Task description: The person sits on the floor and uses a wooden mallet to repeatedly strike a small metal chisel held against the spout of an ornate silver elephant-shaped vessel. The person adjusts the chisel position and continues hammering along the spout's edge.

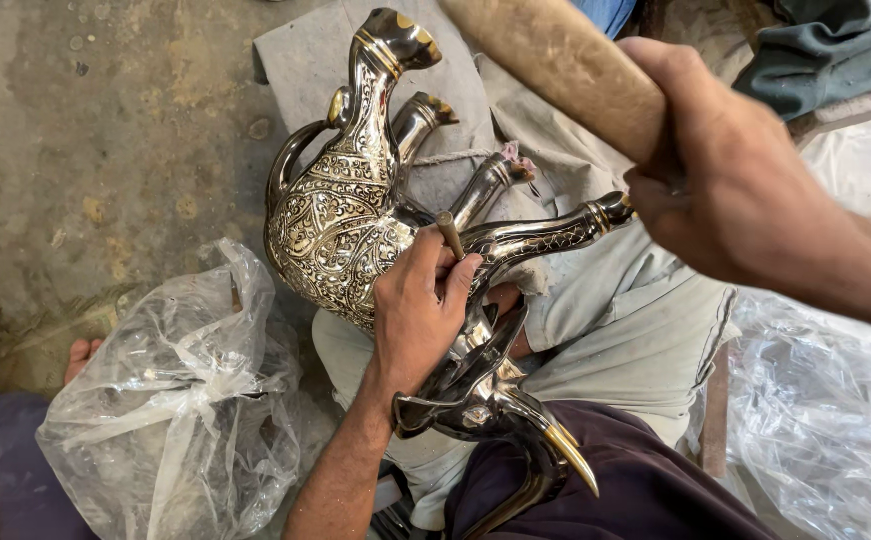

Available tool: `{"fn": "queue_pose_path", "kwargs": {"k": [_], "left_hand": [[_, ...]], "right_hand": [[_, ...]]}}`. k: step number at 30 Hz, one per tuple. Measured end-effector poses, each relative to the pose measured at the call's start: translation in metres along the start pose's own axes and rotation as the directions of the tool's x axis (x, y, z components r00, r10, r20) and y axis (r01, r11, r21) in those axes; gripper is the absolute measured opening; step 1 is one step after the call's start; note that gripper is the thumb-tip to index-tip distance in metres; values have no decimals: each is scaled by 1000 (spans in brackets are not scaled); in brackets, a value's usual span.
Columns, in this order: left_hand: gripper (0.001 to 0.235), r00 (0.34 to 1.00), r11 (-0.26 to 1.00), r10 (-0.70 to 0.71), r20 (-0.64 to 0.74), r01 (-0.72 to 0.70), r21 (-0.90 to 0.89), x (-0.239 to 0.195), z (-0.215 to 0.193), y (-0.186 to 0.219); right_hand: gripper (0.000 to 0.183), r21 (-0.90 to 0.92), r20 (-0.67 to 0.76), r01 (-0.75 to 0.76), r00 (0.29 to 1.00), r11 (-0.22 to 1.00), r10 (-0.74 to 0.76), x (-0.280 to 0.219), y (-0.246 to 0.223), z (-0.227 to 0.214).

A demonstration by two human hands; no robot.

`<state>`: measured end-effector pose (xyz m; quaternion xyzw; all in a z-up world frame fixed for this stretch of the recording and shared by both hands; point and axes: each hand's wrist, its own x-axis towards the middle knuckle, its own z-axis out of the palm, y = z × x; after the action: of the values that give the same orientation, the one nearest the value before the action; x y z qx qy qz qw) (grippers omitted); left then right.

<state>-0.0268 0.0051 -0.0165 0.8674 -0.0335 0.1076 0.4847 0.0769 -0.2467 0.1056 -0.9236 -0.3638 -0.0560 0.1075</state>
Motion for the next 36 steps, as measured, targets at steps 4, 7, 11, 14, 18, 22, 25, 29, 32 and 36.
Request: {"fn": "queue_pose_path", "kwargs": {"k": [4,7,11,14,18,22,25,29,32,36], "left_hand": [[22,1000,999,28,-1,-28,35,0,1,-2],[22,999,999,40,-1,-40,0,-1,1,-4],[22,999,999,35,20,-36,30,2,1,-4],[23,999,1000,23,23,-23,19,1,1,-4],[23,999,999,44,26,-44,28,1,0,-3],[25,998,999,38,42,-38,21,3,-1,-2],[26,997,998,60,45,-61,28,5,-3,-1],[27,996,998,61,62,-63,31,5,-3,-2],[28,995,995,77,66,-81,52,5,-3,-4],[26,993,998,21,114,-27,49,5,-5,-4]], "right_hand": [[60,-186,59,-2,998,982,13,-1,-3,1],[68,202,63,-178,984,963,168,-2,-5,2],[47,-400,161,-14,983,916,85,-5,-1,4],[76,358,94,-254,967,899,236,-5,-1,7],[57,-225,152,-74,982,972,110,-7,2,8],[54,-153,180,-86,977,985,113,-3,8,9],[59,86,45,-20,999,996,16,-3,12,9],[44,-476,116,61,993,878,-5,-6,13,13],[75,300,92,-211,977,931,191,-6,16,17],[59,-170,112,-56,991,984,76,-6,16,18]]}}
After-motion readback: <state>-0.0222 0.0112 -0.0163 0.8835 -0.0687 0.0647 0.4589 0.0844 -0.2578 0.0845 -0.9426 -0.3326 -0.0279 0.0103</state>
